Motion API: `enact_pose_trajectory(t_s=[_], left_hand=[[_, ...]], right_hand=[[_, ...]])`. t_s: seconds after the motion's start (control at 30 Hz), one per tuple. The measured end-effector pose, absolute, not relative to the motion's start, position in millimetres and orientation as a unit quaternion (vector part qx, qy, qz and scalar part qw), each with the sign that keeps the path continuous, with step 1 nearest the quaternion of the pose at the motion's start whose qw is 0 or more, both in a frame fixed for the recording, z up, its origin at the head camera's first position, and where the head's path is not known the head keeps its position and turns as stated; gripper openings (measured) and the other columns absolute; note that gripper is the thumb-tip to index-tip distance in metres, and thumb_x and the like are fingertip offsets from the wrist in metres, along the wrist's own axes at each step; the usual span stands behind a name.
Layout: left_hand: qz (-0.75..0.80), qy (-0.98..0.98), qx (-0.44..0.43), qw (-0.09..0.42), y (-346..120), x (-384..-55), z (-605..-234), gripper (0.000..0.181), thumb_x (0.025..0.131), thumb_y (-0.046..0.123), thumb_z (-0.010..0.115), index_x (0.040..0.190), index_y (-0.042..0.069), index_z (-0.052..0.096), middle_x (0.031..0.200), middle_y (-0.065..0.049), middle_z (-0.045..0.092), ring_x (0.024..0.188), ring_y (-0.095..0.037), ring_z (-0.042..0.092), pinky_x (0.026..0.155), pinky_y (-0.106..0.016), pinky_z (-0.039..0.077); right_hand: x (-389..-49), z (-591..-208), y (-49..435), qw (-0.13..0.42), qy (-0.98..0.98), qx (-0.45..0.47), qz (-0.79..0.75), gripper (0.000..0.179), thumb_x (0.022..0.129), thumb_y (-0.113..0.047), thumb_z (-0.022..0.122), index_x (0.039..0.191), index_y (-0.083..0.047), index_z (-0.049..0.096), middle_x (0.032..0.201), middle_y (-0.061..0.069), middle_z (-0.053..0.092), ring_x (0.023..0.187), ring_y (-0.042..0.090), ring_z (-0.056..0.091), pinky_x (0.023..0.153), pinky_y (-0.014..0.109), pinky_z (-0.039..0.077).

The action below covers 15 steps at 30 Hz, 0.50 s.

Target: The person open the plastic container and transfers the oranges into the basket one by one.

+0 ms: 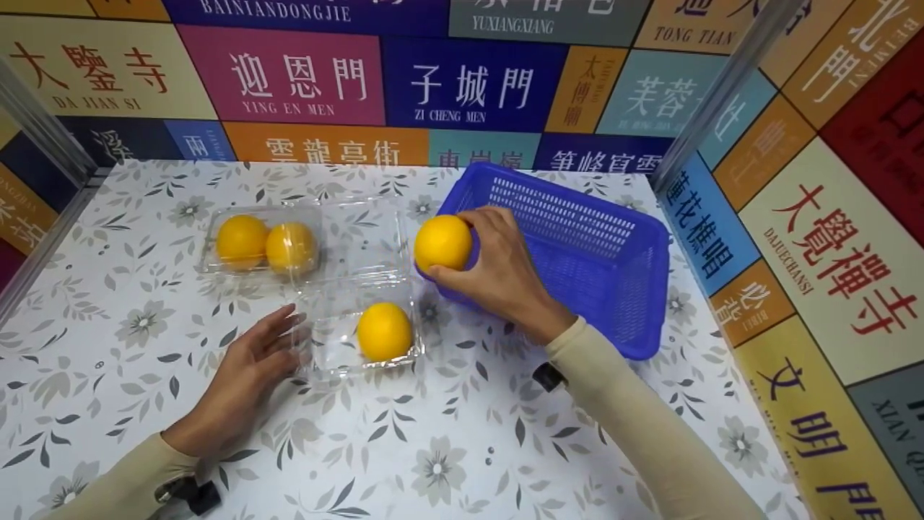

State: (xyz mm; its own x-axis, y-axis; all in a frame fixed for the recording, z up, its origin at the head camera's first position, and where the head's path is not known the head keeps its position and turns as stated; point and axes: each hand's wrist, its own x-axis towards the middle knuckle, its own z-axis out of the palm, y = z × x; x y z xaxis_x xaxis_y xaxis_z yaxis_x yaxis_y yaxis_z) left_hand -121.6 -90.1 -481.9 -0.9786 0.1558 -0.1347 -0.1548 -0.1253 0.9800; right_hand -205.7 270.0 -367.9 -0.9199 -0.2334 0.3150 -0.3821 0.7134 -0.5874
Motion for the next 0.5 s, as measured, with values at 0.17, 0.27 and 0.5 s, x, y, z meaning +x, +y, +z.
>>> enact_pose_trajectory(t_s=[0.17, 0.27, 0.5], left_hand=[[0.751, 0.652, 0.003, 0.1, -90.0, -121.2, -482.3, 0.076, 0.102, -0.007, 0.06, 0.172, 0.004, 0.032, 0.175, -0.021, 0.036, 0.159, -0.039, 0.04, 0.117, -0.03, 0.049], [0.751, 0.652, 0.001, 0.099, -90.3, -121.0, -482.2, 0.076, 0.102, -0.007, 0.06, 0.172, 0.005, 0.033, 0.174, -0.02, 0.037, 0.158, -0.038, 0.042, 0.121, -0.037, 0.047], [0.753, 0.651, 0.0, 0.098, -91.1, -121.2, -483.5, 0.076, 0.101, -0.009, 0.06, 0.171, 0.003, 0.033, 0.174, -0.022, 0.037, 0.158, -0.04, 0.041, 0.121, -0.039, 0.047]], right_hand=[[-210.5, -365.7, 279.9, 0.1, -0.925, 0.149, 0.335, 0.075, 0.086, -0.039, 0.095, 0.145, -0.003, 0.066, 0.143, 0.015, 0.062, 0.14, 0.033, 0.046, 0.119, 0.06, 0.041], [-212.5, -362.5, 285.3, 0.091, -0.93, 0.134, 0.331, 0.074, 0.088, -0.042, 0.093, 0.145, -0.004, 0.065, 0.145, 0.014, 0.061, 0.141, 0.033, 0.046, 0.118, 0.061, 0.042], [-219.5, -359.3, 296.5, 0.079, -0.937, 0.108, 0.324, 0.075, 0.089, -0.043, 0.091, 0.148, -0.005, 0.064, 0.148, 0.015, 0.057, 0.141, 0.034, 0.045, 0.118, 0.064, 0.041]])
